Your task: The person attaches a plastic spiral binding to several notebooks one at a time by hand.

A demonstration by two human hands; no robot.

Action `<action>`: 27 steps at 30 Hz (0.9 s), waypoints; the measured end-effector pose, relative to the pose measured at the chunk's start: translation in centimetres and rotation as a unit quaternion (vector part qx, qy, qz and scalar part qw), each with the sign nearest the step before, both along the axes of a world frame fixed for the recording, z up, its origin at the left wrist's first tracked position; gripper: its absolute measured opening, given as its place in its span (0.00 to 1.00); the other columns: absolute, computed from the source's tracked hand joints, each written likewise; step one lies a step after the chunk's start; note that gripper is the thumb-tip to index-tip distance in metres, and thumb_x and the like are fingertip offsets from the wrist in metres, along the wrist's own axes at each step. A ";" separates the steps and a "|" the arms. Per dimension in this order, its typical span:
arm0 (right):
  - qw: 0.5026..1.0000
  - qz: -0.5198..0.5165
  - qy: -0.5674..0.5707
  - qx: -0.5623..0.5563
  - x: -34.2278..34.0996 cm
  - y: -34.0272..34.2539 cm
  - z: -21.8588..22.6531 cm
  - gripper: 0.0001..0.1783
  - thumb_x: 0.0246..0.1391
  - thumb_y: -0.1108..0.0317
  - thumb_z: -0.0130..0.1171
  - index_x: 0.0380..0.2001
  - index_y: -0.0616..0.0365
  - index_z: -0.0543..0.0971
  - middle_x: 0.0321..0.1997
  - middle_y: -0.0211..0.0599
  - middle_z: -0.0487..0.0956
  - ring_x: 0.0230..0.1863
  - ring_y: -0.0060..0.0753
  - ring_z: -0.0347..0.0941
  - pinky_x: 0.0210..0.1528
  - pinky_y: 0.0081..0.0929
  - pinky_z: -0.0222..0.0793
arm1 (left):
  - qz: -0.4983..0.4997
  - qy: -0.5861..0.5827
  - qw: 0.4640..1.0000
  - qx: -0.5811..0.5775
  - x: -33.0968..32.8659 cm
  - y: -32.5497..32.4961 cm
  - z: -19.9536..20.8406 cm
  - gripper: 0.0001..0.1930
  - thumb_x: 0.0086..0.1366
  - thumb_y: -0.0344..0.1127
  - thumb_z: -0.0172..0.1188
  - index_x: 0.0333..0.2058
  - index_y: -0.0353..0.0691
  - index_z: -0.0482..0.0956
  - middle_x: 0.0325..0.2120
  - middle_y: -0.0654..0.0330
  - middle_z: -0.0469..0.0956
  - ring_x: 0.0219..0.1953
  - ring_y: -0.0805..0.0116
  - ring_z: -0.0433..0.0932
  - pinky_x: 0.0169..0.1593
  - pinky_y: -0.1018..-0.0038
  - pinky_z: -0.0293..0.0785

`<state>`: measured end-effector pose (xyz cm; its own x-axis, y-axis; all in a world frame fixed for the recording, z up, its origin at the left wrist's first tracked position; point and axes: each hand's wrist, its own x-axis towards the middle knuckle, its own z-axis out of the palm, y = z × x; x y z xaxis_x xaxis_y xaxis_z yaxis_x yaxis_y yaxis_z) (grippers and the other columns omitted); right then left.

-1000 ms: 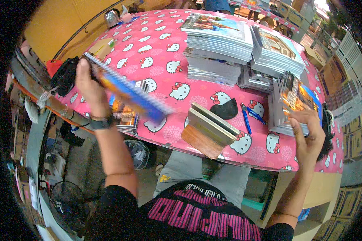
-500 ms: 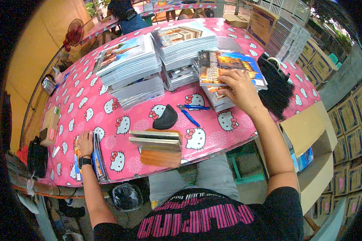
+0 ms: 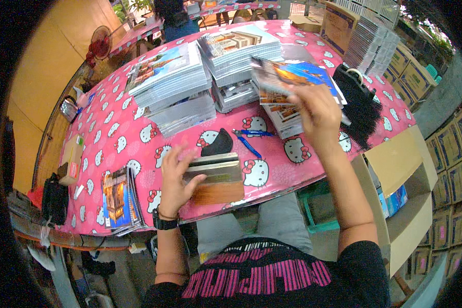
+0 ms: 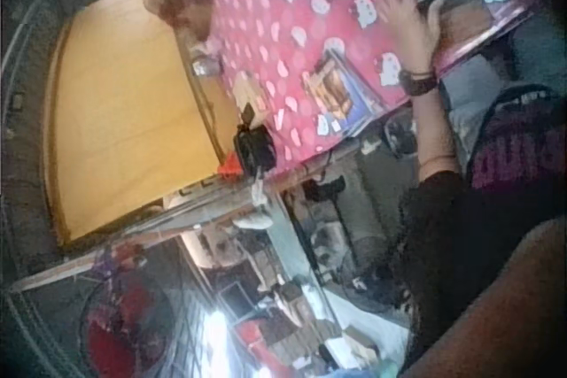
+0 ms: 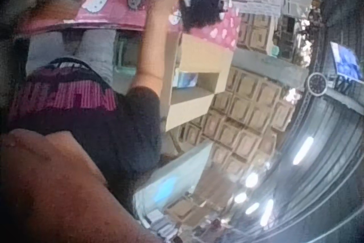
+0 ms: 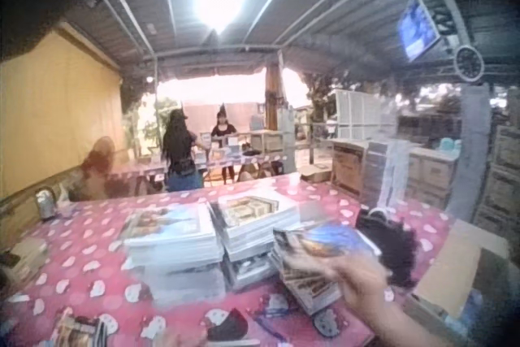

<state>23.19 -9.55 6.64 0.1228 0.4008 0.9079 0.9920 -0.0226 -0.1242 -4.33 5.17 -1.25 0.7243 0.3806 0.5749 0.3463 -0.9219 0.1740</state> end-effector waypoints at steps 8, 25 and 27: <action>0.919 0.342 -0.065 -0.186 -11.5 0.6 -6.2 0.16 0.42 0.64 0.61 0.38 0.54 0.77 0.39 0.33 0.77 0.40 0.36 0.73 0.43 0.36 0.66 | -0.136 -0.308 0.646 -0.685 -1.6 -1.3 1.0 0.16 0.59 0.24 0.52 0.47 0.31 0.66 0.40 0.58 0.74 0.41 0.72 0.75 0.45 0.75 0.73; 0.848 0.279 0.395 -0.219 -5.3 0.6 -11.5 0.10 0.49 0.73 0.60 0.37 0.60 0.79 0.37 0.36 0.80 0.36 0.26 0.75 0.41 0.26 0.68 | -0.186 -0.254 0.815 -0.487 -3.2 2.8 2.1 0.13 0.56 0.18 0.56 0.40 0.34 0.72 0.35 0.58 0.77 0.38 0.71 0.75 0.45 0.75 0.71; 0.876 0.276 0.342 -0.197 -5.9 0.8 -11.1 0.07 0.50 0.73 0.58 0.35 0.60 0.78 0.33 0.36 0.80 0.32 0.29 0.75 0.37 0.27 0.69 | -0.175 -0.262 0.813 -0.490 -3.2 2.5 2.2 0.13 0.56 0.17 0.56 0.40 0.34 0.72 0.35 0.57 0.77 0.38 0.70 0.75 0.45 0.74 0.72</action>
